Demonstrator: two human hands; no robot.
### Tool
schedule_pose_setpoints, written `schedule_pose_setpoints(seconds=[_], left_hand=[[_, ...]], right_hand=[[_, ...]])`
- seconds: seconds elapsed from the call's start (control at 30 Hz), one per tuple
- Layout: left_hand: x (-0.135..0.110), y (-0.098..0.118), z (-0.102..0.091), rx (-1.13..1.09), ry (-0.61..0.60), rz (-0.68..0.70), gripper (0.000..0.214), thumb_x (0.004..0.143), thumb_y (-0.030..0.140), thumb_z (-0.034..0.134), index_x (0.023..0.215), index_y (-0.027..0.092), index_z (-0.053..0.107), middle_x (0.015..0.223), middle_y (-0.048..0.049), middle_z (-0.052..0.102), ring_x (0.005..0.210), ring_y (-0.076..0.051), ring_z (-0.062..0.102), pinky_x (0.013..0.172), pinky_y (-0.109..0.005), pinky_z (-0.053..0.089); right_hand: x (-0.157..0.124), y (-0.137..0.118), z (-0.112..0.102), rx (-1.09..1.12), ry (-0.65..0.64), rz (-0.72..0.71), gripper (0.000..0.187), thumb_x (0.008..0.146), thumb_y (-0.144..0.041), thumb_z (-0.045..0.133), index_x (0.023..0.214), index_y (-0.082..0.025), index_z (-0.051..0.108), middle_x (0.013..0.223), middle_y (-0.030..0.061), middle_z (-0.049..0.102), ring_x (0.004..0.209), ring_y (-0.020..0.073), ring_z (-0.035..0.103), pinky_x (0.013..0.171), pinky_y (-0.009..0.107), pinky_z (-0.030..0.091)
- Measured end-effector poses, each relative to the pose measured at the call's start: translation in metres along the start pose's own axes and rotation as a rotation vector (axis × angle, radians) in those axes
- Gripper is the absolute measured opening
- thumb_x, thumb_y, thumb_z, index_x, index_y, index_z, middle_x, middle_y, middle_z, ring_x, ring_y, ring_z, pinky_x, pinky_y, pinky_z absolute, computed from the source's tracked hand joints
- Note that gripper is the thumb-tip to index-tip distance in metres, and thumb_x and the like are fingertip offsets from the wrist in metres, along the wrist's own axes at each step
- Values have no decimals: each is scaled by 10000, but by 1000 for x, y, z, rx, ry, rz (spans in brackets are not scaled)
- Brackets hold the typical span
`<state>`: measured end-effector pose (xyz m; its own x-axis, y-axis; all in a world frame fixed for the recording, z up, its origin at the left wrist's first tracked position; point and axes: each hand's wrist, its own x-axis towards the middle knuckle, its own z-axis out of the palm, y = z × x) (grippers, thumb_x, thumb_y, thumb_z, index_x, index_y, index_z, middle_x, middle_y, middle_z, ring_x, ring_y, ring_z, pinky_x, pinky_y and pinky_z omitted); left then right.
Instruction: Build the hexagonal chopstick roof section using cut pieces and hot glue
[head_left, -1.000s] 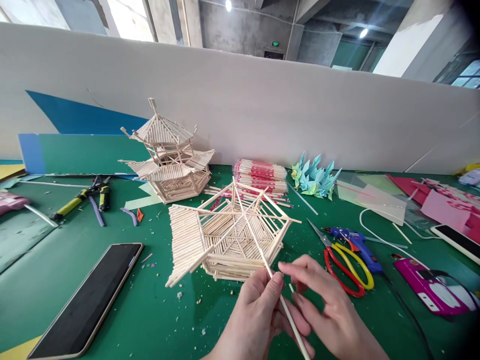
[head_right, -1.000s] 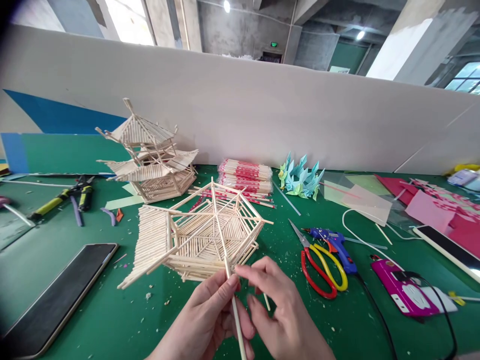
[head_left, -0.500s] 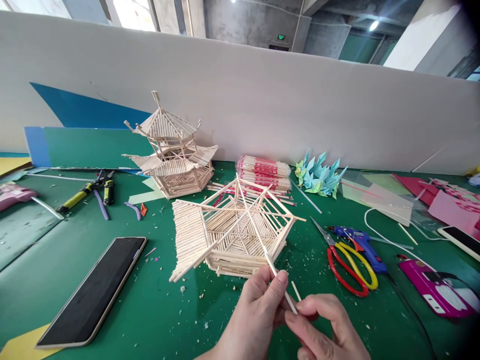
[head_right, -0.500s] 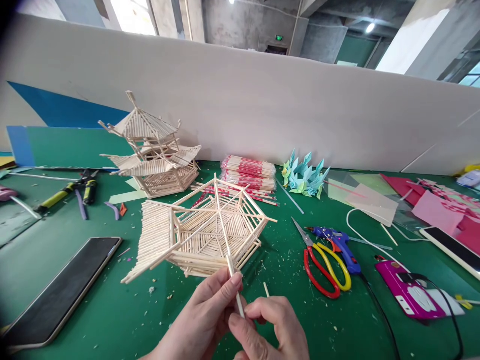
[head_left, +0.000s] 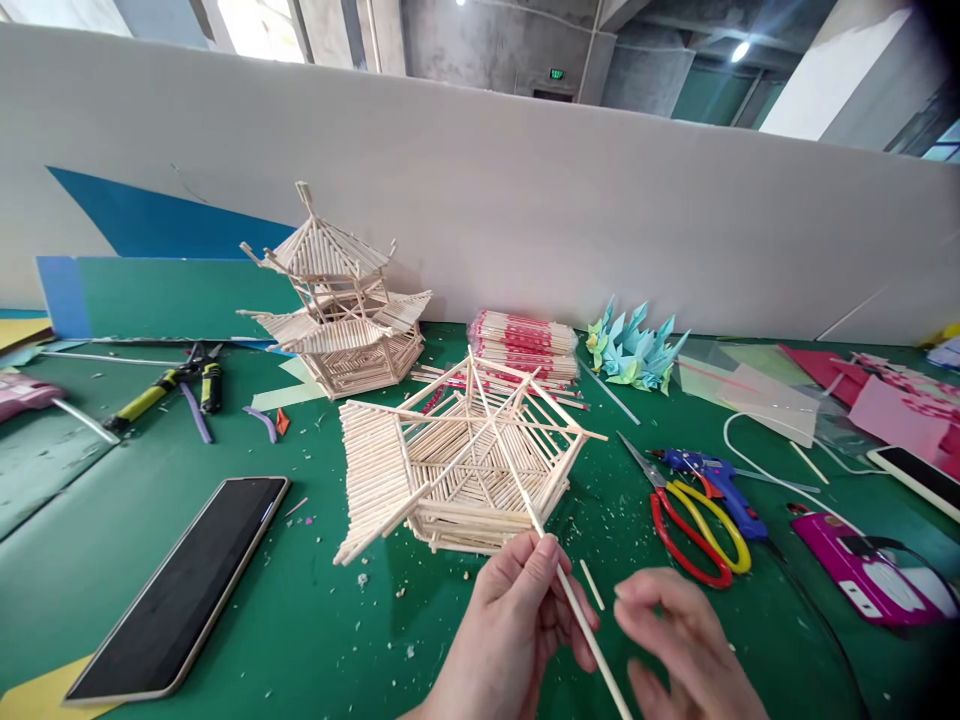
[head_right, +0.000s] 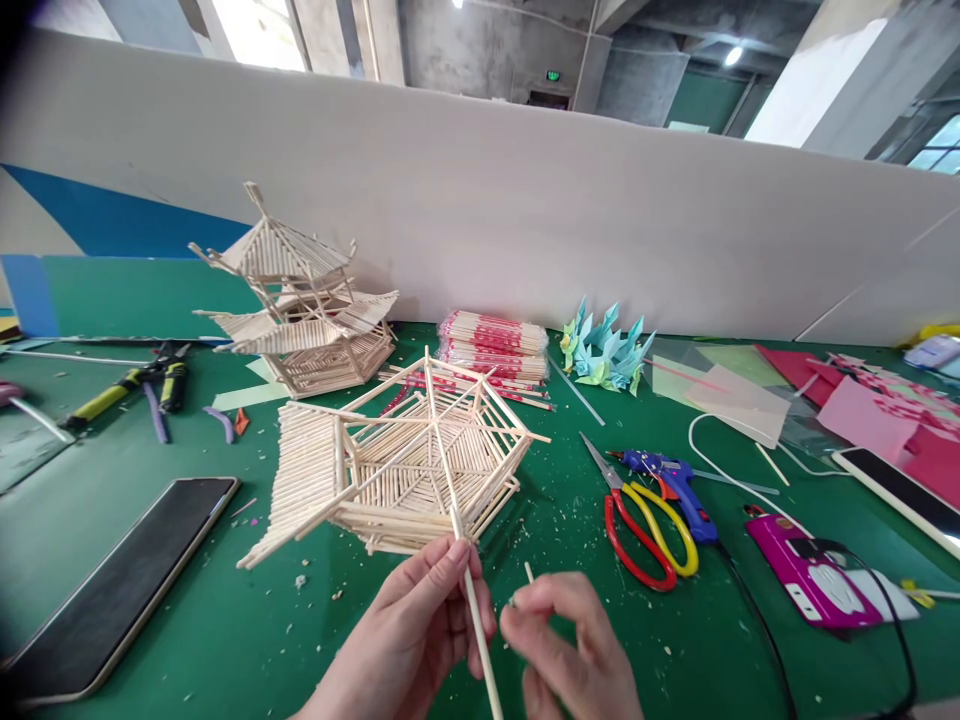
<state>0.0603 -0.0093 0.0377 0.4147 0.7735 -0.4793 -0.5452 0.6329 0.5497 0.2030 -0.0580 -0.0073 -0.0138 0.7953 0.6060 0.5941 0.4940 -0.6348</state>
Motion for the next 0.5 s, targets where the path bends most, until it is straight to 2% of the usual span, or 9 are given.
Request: schedule_pose_setpoints(seconds=[0.07, 0.27, 0.37, 0.5], left_hand=[[-1, 1, 2, 30, 9, 13, 244, 743, 361, 642, 686, 145, 544, 491, -17, 603, 405, -97, 509, 400, -194, 417], [-4, 4, 2, 74, 39, 29, 209, 845, 259, 499, 681, 134, 535, 469, -30, 592, 394, -82, 491, 380, -164, 404], [-7, 6, -2, 91, 45, 34, 221, 847, 251, 489, 664, 135, 533, 454, -23, 579, 373, -74, 477, 358, -151, 385], [-15, 14, -14, 128, 32, 24, 215, 826, 255, 523, 640, 147, 528, 443, -7, 563, 369, -72, 474, 339, -139, 364]], right_hand=[[15, 10, -3, -85, -32, -24, 403, 859, -60, 411, 1183, -269, 532, 1062, 87, 515, 964, 220, 558, 733, 314, 525], [70, 29, 17, -325, -140, -169, 357, 838, -151, 520, 1192, -188, 545, 1149, 114, 509, 924, 234, 511, 793, 397, 462], [85, 29, 24, -373, -213, -228, 325, 831, -149, 534, 1142, -212, 605, 1106, 82, 580, 893, 235, 496, 776, 396, 447], [88, 24, 27, -353, -220, -269, 266, 847, -153, 538, 1063, -249, 658, 989, 42, 644, 881, 221, 497, 773, 372, 429]])
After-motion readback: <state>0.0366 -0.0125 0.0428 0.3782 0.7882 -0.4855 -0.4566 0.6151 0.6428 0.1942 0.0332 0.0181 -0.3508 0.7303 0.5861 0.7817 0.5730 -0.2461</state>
